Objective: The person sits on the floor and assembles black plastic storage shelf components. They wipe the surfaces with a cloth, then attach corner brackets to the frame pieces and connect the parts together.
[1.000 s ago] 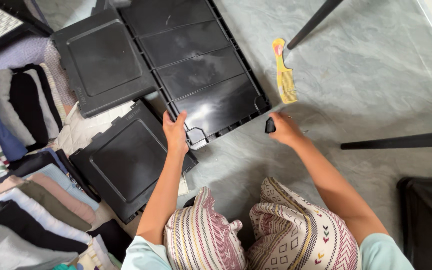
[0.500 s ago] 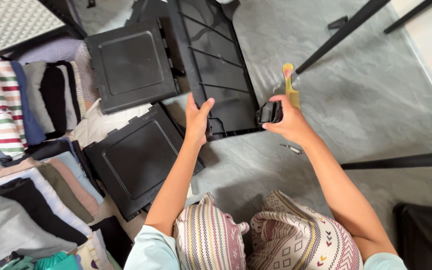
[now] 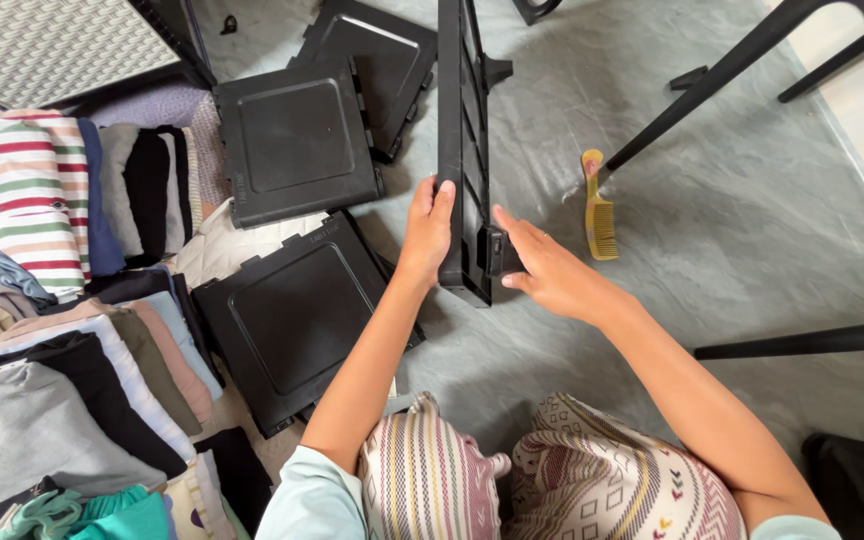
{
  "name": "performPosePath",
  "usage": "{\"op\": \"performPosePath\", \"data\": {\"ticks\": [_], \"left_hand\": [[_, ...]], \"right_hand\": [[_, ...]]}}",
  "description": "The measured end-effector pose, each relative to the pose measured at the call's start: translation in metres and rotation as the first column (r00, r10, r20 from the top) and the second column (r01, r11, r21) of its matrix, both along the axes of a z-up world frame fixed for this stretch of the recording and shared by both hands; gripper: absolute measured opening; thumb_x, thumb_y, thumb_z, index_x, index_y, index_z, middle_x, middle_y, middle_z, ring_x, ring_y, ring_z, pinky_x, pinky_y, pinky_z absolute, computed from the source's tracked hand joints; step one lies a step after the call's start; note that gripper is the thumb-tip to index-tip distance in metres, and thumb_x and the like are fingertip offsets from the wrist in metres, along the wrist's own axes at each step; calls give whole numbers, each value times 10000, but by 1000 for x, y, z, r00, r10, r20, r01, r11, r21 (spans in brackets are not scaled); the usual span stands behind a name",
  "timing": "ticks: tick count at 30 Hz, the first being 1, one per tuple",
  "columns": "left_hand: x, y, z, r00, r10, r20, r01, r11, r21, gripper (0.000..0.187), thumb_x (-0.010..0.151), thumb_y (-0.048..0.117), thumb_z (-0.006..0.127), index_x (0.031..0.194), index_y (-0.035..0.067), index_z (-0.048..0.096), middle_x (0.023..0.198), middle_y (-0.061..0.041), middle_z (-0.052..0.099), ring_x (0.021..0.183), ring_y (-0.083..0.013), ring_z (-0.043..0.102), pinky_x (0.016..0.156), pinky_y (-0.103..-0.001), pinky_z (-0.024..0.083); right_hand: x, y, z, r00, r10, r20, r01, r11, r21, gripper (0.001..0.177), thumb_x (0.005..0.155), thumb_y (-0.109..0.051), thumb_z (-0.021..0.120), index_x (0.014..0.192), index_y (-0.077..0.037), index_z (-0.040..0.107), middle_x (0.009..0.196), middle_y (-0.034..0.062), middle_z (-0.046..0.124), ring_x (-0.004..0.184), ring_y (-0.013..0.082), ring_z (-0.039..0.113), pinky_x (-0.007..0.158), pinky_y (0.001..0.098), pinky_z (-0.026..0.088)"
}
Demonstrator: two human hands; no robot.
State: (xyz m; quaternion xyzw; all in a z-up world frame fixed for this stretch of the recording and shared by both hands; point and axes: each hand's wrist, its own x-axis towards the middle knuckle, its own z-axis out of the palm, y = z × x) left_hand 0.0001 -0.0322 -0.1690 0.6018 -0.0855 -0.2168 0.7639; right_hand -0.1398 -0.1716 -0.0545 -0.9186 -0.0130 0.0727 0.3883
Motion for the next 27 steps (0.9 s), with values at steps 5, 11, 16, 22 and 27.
{"op": "performPosePath", "data": {"ticks": [5,11,16,22,27], "left_hand": [[-9,-10,-5,996,20,-88,-36,983,-180,462,1057,318,533,1402,12,520,1293,-64,619,1205,-140,549,1066,-298,412],[-18,-10,10,995,-17,-102,-3,981,-192,477,1056,293,519,1442,14,517,1305,-59,603,1221,-149,542,1069,-313,406],[-25,-16,12,998,-13,-54,4,988,-156,456,1061,286,507,1427,16,542,1303,-37,613,1207,-140,554,1063,-301,421],[-11,-12,13,999,-28,-19,26,998,-62,435,1074,260,509,1429,17,575,1268,-49,622,1152,-130,570,1020,-288,445],[-6,-2,17,978,-98,-183,57,974,-219,471,1059,218,535,1484,14,542,1281,-55,648,1105,-126,597,954,-286,481]], "right_hand": [[-5,9,-7,999,-35,32,38,995,-92,603,873,-153,727,1418,-18,508,1171,146,563,1052,345,594,887,433,474],[-14,7,-2,998,-63,-9,62,994,-85,604,856,-213,739,1384,10,548,1040,169,594,863,340,614,765,432,484],[-12,-9,-5,996,21,87,-21,1000,-7,508,872,-245,763,1265,39,611,1019,180,667,919,340,637,773,416,507],[-14,-9,-10,995,-89,-53,89,996,0,596,858,-201,736,1416,-73,575,910,157,557,747,315,562,710,409,486],[-16,9,-25,972,-114,205,126,991,-48,605,865,-167,743,1438,-72,572,943,143,534,739,306,534,697,433,449]]}}
